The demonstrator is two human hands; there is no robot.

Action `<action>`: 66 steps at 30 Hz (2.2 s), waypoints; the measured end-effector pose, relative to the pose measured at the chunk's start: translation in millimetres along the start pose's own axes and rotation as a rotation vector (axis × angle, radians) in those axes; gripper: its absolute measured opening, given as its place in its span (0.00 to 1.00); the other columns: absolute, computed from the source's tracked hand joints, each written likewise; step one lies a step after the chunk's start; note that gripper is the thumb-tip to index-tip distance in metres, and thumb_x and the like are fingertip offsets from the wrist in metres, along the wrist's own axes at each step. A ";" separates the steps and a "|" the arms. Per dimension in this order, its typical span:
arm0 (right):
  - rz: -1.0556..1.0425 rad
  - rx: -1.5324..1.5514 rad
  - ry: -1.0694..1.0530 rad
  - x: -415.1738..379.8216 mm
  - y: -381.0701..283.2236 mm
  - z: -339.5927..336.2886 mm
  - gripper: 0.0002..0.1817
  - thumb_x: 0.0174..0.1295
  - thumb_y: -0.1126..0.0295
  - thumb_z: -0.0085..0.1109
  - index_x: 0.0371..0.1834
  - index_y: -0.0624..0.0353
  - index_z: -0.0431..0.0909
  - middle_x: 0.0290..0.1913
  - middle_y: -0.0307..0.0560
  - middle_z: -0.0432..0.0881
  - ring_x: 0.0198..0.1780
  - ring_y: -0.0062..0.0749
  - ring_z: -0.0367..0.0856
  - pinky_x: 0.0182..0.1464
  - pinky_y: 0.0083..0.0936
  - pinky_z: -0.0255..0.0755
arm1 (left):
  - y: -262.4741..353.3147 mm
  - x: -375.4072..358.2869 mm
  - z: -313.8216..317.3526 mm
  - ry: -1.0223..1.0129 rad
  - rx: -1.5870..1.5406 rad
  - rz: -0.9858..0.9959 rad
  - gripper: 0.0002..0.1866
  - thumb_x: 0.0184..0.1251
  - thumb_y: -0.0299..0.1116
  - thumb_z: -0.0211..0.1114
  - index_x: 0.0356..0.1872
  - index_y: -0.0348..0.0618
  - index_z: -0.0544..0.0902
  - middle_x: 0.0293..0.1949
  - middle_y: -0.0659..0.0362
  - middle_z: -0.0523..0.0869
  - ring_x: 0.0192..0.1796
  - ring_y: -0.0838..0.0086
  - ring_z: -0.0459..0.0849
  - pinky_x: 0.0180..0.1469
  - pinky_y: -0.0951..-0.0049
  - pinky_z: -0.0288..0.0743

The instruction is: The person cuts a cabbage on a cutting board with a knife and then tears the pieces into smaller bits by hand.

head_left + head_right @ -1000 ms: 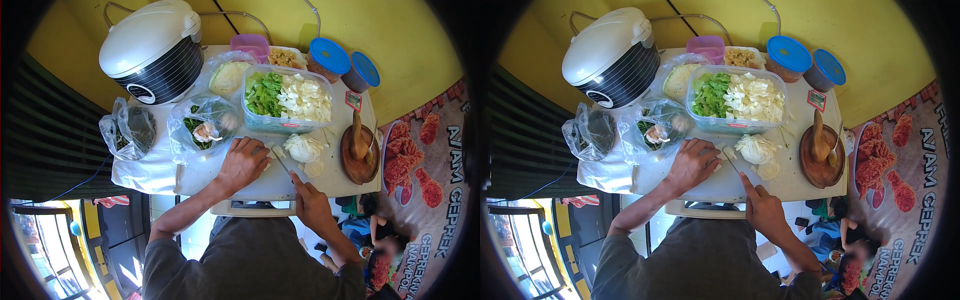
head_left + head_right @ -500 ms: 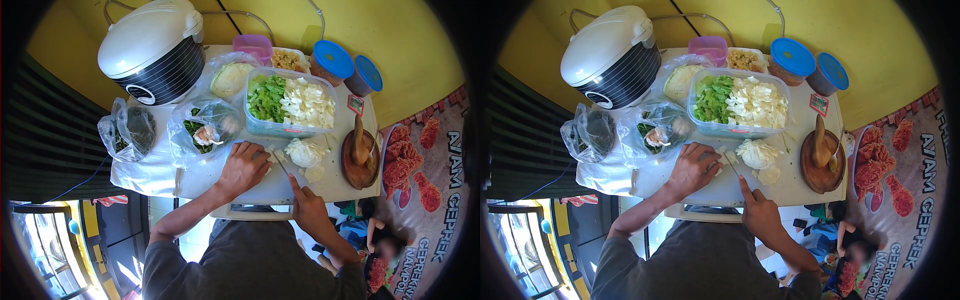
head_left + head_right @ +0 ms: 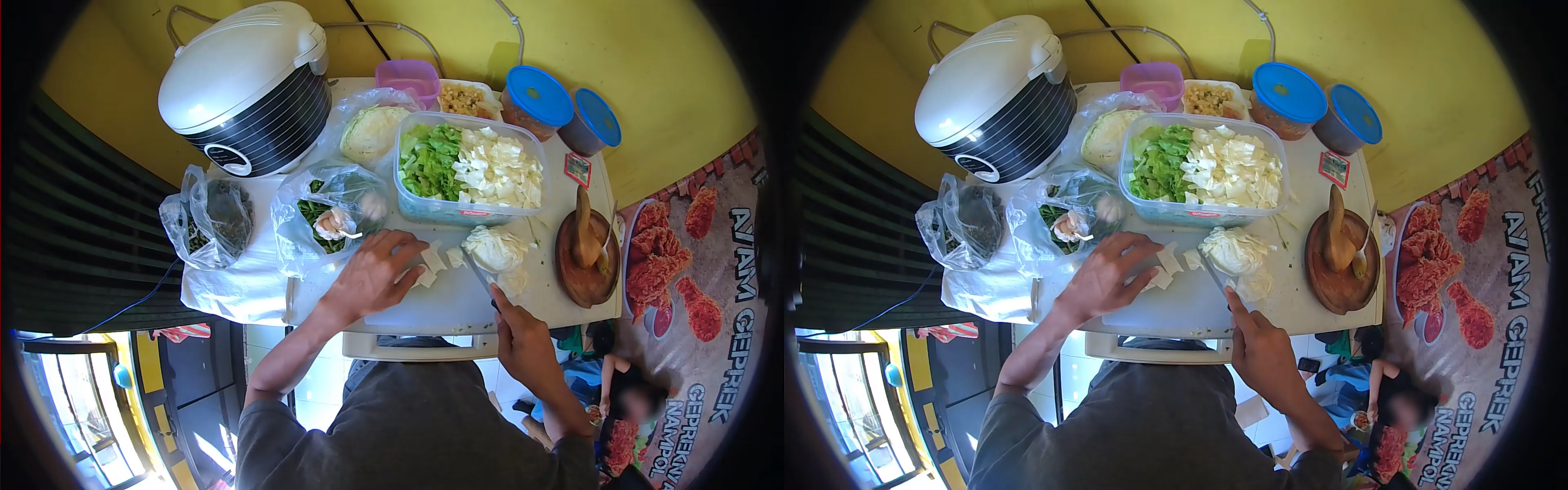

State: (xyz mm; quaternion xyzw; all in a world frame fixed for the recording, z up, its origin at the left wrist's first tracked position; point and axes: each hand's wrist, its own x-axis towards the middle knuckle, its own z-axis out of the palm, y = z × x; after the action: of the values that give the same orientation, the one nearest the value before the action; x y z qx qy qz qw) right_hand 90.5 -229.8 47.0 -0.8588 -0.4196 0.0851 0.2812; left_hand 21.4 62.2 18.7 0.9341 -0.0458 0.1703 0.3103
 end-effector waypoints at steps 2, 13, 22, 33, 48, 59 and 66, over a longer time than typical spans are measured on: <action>0.019 -0.005 -0.029 -0.4 0.5 5.1 0.34 0.67 0.79 0.57 0.78 0.56 0.67 0.29 0.55 0.80 0.25 0.51 0.82 0.31 0.45 0.79 | 4.5 -5.2 -19.3 -0.144 -0.050 -0.085 0.24 0.64 0.29 0.73 0.62 0.43 0.82 0.53 0.50 0.83 0.56 0.52 0.84 0.59 0.55 0.79; 0.074 0.076 -0.154 9.0 -14.1 12.6 0.32 0.68 0.81 0.55 0.77 0.57 0.68 0.36 0.62 0.84 0.35 0.58 0.85 0.40 0.47 0.80 | 4.2 -4.1 -14.4 -0.176 -0.151 -0.095 0.32 0.63 0.26 0.74 0.71 0.48 0.77 0.62 0.51 0.79 0.56 0.58 0.86 0.58 0.59 0.83; 0.039 0.181 -0.049 18.4 11.2 20.7 0.29 0.71 0.79 0.55 0.77 0.57 0.69 0.38 0.62 0.85 0.34 0.52 0.85 0.42 0.38 0.79 | 3.6 -0.1 1.8 -0.230 0.019 0.017 0.22 0.63 0.32 0.75 0.60 0.49 0.86 0.56 0.52 0.81 0.56 0.55 0.84 0.58 0.57 0.81; -0.013 0.232 -0.023 22.2 18.5 23.6 0.28 0.72 0.79 0.55 0.76 0.56 0.70 0.34 0.61 0.83 0.31 0.49 0.82 0.40 0.36 0.77 | 6.5 15.8 -4.9 -0.237 -0.117 0.019 0.13 0.66 0.30 0.74 0.49 0.41 0.86 0.46 0.51 0.86 0.50 0.54 0.87 0.52 0.59 0.82; -0.001 0.228 -0.014 20.3 17.8 22.6 0.28 0.72 0.77 0.56 0.76 0.55 0.70 0.37 0.63 0.84 0.34 0.53 0.86 0.42 0.37 0.79 | 32.7 162.5 -15.3 0.296 0.100 0.135 0.15 0.66 0.36 0.75 0.49 0.37 0.88 0.41 0.49 0.90 0.45 0.56 0.89 0.48 0.59 0.83; -0.057 0.241 -0.033 20.3 25.1 24.5 0.29 0.72 0.77 0.54 0.77 0.56 0.68 0.42 0.62 0.86 0.39 0.58 0.87 0.43 0.44 0.81 | 21.2 168.3 -13.2 -0.078 0.130 0.018 0.09 0.67 0.28 0.66 0.29 0.34 0.80 0.32 0.41 0.84 0.39 0.44 0.83 0.42 0.50 0.75; 0.008 0.212 -0.042 16.4 16.4 17.5 0.26 0.69 0.74 0.60 0.71 0.58 0.73 0.38 0.58 0.85 0.33 0.54 0.86 0.38 0.44 0.82 | 18.5 163.1 -8.6 0.042 0.136 0.051 0.05 0.65 0.28 0.68 0.34 0.37 0.86 0.34 0.45 0.87 0.40 0.48 0.85 0.45 0.55 0.78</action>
State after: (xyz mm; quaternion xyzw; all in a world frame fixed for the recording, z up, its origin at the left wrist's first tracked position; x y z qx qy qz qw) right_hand 105.2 -218.1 24.9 -0.8238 -0.4109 0.1483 0.3613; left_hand 168.3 55.7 92.1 0.9478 -0.0513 0.2005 0.2424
